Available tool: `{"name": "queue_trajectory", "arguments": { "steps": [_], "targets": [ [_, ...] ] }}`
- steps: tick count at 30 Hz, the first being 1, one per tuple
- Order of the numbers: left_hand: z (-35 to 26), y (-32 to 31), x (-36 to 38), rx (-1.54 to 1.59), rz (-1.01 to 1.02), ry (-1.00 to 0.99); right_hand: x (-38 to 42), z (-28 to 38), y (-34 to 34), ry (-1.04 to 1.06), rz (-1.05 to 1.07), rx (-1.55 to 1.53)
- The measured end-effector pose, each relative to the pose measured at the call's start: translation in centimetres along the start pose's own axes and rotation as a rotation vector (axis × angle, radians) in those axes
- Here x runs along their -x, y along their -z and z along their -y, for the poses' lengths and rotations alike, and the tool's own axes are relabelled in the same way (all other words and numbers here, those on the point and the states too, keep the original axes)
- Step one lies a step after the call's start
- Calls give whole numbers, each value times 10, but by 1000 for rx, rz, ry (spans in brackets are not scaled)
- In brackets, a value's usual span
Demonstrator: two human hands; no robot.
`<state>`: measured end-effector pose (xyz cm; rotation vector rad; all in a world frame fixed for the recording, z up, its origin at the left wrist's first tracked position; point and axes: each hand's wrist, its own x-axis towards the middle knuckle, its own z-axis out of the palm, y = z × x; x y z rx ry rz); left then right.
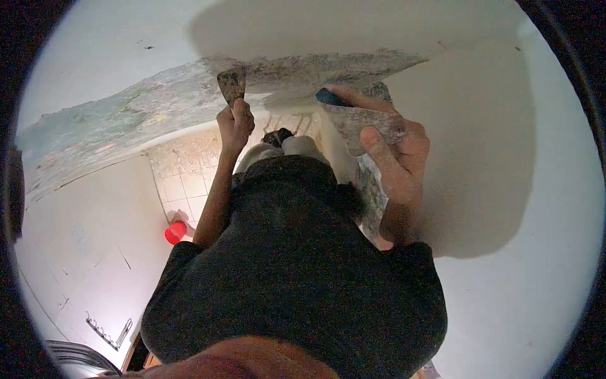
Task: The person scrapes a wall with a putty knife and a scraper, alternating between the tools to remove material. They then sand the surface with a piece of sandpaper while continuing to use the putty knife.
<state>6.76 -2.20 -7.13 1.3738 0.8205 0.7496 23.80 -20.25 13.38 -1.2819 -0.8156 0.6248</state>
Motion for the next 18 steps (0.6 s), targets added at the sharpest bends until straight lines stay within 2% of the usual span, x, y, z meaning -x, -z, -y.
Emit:
{"name": "queue_trajectory", "arguments": {
  "steps": [2,6,7,11,14,18],
  "targets": [
    [7,0,-1,4,18,-40,-1,-2,0,3,1,-12],
    [-25,-9,-8,69,39,-61,0,-7,10,8,62,27],
    [-16,-7,-11,-18,32,-117,0,-9,12,31,78,38],
    [-9,-8,-2,-14,30,-49,-2,-5,12,62,65,62],
    [-15,-9,5,-28,-10,75,-1,-1,8,27,35,9],
    [-13,-9,5,-27,-14,3,-3,-3,11,27,63,61]
  ]
}}
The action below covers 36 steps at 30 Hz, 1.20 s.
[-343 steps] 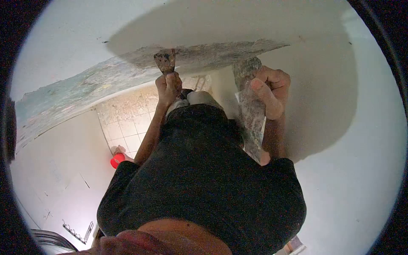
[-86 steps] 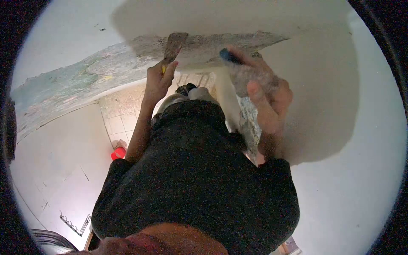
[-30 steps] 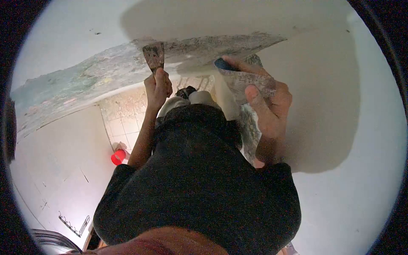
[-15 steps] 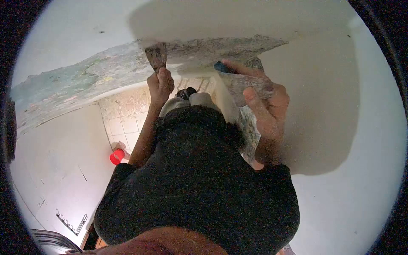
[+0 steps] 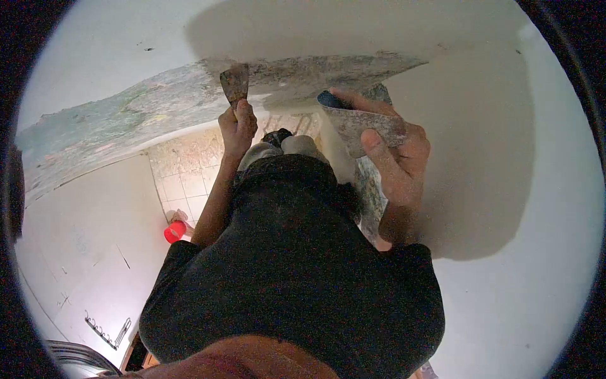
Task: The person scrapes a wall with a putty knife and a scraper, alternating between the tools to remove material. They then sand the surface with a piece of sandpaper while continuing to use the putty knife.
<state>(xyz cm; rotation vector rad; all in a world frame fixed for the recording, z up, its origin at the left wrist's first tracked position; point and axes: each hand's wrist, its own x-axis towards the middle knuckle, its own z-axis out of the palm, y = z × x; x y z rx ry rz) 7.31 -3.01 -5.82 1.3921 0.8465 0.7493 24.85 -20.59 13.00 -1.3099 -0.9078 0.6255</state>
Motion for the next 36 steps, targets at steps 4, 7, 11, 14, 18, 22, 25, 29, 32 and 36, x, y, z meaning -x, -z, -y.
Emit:
{"name": "queue_trajectory", "arguments": {
  "steps": [4,7,11,14,18,22,25,29,32,36],
  "targets": [
    [7,-5,-6,32,14,-57,-1,-4,-2,-1,-41,-59],
    [19,-5,-7,34,17,-46,1,4,-4,-79,-62,-64],
    [7,-15,-1,89,-6,-6,0,7,-9,-63,-87,-96],
    [20,-10,-10,31,21,-73,-1,1,-2,-42,-30,-23],
    [-8,-22,5,47,-35,-24,-2,-2,1,-50,-34,-8],
    [10,-19,-3,35,-28,-27,-1,-5,8,-82,70,11],
    [1,-20,-3,96,-10,-17,-9,-12,21,39,263,233],
    [21,-14,-10,72,6,-65,-6,-14,19,-3,305,287],
    [7,-18,-7,-8,-9,-94,-4,-11,16,-48,290,342],
    [0,-18,-1,153,16,32,-2,-12,13,-73,294,304]
  ]
}}
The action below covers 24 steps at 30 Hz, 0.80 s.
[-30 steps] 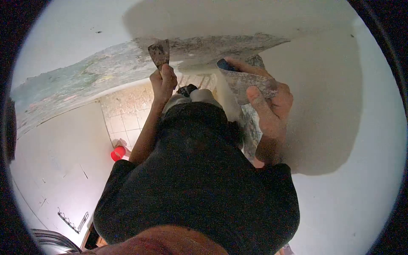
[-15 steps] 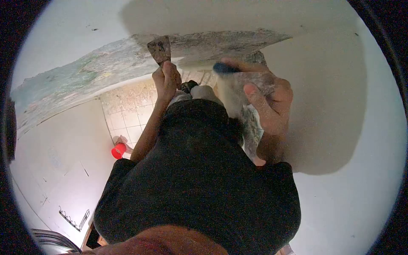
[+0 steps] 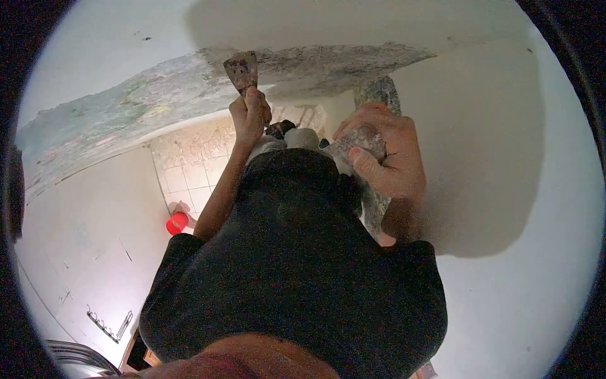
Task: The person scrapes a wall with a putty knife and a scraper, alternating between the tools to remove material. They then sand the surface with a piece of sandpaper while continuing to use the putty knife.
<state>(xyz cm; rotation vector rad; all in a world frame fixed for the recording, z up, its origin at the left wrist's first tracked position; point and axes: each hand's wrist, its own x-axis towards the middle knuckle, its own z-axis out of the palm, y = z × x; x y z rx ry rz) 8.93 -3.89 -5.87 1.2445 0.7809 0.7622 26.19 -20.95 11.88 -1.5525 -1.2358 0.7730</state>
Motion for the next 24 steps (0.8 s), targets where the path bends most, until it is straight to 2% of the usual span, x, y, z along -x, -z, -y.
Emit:
{"name": "queue_trajectory", "arguments": {
  "steps": [1,5,8,9,13,17,20,24],
  "targets": [
    [5,5,-7,-69,12,-43,0,-1,0,5,3,1],
    [-22,-3,12,-11,8,56,0,-7,2,72,-10,-26],
    [20,9,-8,-96,-4,-37,-1,-2,2,-10,9,-8],
    [13,10,-13,-159,39,-81,-1,-2,2,-5,13,21],
    [-28,-8,0,-58,-27,-140,0,-3,5,20,11,41],
    [17,11,-20,-208,39,-246,0,-5,4,51,0,13],
    [36,14,-12,-231,-6,-60,3,-4,4,-31,-43,54],
    [1,1,-1,-133,-43,-27,6,-16,4,76,-54,85]
  ]
}}
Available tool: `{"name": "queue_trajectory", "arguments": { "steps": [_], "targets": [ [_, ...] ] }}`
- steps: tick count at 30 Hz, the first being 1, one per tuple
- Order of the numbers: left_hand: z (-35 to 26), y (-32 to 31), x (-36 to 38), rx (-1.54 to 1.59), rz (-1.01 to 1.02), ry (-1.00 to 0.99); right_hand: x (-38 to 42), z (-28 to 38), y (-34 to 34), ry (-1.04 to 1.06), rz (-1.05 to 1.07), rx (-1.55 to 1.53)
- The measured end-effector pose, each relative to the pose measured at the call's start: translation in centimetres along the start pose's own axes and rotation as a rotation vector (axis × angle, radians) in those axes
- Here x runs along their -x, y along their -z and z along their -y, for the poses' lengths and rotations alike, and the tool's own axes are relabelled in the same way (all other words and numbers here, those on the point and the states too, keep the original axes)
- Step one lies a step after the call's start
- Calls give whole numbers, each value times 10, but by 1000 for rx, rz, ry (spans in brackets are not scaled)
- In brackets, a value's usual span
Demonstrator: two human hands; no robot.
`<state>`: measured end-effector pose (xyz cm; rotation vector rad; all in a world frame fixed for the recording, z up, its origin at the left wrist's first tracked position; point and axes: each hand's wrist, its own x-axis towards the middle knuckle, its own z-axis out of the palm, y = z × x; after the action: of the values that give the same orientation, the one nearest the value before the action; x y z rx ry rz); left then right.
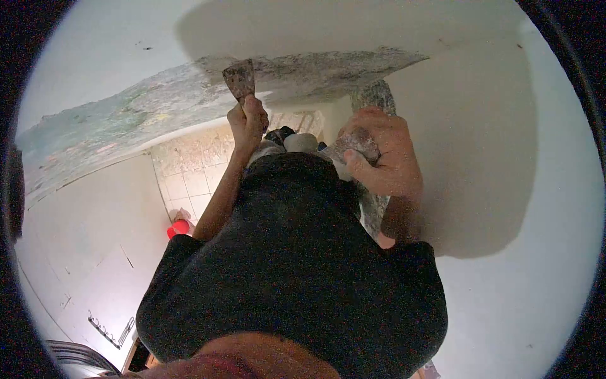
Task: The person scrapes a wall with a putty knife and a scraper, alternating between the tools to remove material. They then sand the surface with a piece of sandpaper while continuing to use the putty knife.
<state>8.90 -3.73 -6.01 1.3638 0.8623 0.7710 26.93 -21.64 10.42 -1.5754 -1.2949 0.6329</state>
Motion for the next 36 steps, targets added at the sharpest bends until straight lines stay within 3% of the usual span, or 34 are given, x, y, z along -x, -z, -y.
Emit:
{"name": "queue_trajectory", "arguments": {
  "steps": [3,7,11,13,16,19,23,27,30,36],
  "targets": [
    [22,3,-4,-36,6,4,3,-5,-4,17,-29,21],
    [-21,-4,-10,131,-21,-99,11,-5,-8,47,-134,165],
    [19,6,-15,47,53,-123,20,-7,0,11,43,280],
    [2,2,-7,58,27,-54,24,-13,8,-90,119,298],
    [9,1,-2,32,-17,-22,26,-6,0,-128,99,206],
    [12,6,-3,8,-44,-40,21,4,3,-99,140,330],
    [-9,9,-4,-41,-6,-110,26,3,-2,-63,25,395],
    [6,17,-10,-115,-15,-130,23,-7,5,-137,188,350],
    [13,25,-10,-123,-27,-114,21,3,6,-182,182,351],
    [-6,40,-11,-266,-43,-112,12,6,0,23,88,265]
  ]
}}
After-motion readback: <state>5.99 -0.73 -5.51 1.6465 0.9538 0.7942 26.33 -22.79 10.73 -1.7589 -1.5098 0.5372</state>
